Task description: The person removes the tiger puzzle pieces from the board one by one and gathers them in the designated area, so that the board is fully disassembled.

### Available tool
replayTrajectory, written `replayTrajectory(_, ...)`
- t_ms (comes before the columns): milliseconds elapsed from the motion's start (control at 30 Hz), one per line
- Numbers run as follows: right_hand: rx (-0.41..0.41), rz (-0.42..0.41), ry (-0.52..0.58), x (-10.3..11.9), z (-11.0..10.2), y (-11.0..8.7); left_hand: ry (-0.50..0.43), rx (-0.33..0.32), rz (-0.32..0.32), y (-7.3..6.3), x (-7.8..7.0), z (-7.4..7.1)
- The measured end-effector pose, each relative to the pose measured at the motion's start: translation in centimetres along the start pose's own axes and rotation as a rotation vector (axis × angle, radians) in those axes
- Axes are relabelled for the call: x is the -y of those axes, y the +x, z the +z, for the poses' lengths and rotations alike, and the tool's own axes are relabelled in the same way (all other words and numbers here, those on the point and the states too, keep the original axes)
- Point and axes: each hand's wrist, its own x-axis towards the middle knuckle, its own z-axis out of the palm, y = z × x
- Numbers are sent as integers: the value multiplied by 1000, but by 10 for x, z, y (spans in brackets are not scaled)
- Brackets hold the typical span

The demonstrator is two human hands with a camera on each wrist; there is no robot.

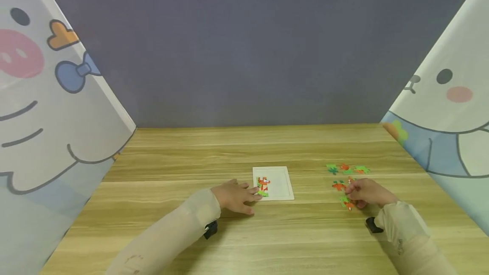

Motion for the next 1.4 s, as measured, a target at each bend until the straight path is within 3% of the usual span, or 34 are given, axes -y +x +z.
replayTrajectory(267, -2, -84, 6, 13, 3, 1, 6, 13, -21, -1, -4, -1)
replayTrajectory(433, 21, -106, -13, 32, 9, 14, 29, -10, -14, 1, -6, -3)
replayTrajectory(600, 11, -74, -78, 58, 19, 36, 53, -21, -16, 2, -5, 0)
replayTrajectory(733, 18, -104, -142, 78, 29, 56, 72, -36, -18, 1, -4, 2)
replayTrajectory(967, 24, -230, -311, 108, 52, 88, 141, -28, -15, 4, -9, 0)
replayTrajectory(1267, 77, -235, -515, 144, 84, 114, 169, -12, -31, 7, -11, -1)
replayTrajectory(1400, 61, -217, -626, 154, 98, 120, 157, -11, -44, 5, -11, -2)
